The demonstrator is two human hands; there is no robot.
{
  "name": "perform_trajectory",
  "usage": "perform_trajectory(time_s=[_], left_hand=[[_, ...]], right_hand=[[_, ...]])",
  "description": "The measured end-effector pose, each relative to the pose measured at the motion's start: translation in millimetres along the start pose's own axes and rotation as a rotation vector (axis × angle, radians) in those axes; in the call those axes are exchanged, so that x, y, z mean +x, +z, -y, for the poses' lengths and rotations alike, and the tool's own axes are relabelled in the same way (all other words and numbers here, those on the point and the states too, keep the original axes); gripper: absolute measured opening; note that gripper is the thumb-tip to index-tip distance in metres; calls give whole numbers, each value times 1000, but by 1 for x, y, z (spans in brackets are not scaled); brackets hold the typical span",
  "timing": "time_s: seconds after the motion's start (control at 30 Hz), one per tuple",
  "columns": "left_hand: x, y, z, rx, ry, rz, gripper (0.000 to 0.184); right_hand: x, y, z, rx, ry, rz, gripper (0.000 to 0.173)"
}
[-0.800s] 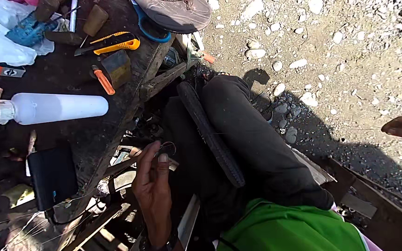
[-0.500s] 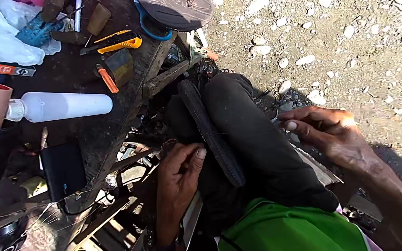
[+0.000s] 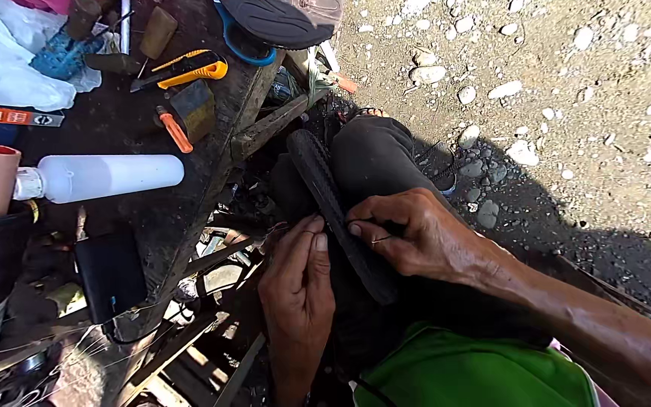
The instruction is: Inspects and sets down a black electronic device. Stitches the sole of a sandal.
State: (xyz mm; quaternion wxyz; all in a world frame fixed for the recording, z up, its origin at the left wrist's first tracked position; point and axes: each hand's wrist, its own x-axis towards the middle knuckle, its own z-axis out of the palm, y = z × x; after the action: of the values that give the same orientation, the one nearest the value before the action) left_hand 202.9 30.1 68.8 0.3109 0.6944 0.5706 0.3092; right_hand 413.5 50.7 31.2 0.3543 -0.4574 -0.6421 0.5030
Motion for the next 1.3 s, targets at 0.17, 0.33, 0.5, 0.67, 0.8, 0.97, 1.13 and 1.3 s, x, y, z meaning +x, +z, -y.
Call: perform_trajectory(time_s=[0.17, 0.33, 0.5, 0.67, 0.8, 0.97, 1.13, 1.3], left_hand=[[6, -10, -3, 69, 9, 119, 28], [9, -26, 8, -331, -137, 240, 27], [9, -26, 18, -484, -190, 263, 28], [-3, -47, 45, -722, -353, 121, 29], [-32, -32, 44, -227, -346, -141, 36], [-41, 28, -6, -310, -194, -44, 42], [-32, 28, -4, -403, -207, -107, 29], [-32, 25, -2, -435, -210, -112, 27]], right_hand=[[0, 1, -3, 21, -33, 5, 21], [3, 3, -6, 37, -73, 20, 21], [7, -1, 0, -34, -28, 55, 18], [-7, -57, 17, -175, 112, 66, 22], [-31, -89, 14, -81, 171, 8, 44], [-38, -39, 1, 54, -4, 176, 30], [-29, -12, 6, -201, -52, 139, 32], [-23, -5, 7, -231, -47, 143, 36]])
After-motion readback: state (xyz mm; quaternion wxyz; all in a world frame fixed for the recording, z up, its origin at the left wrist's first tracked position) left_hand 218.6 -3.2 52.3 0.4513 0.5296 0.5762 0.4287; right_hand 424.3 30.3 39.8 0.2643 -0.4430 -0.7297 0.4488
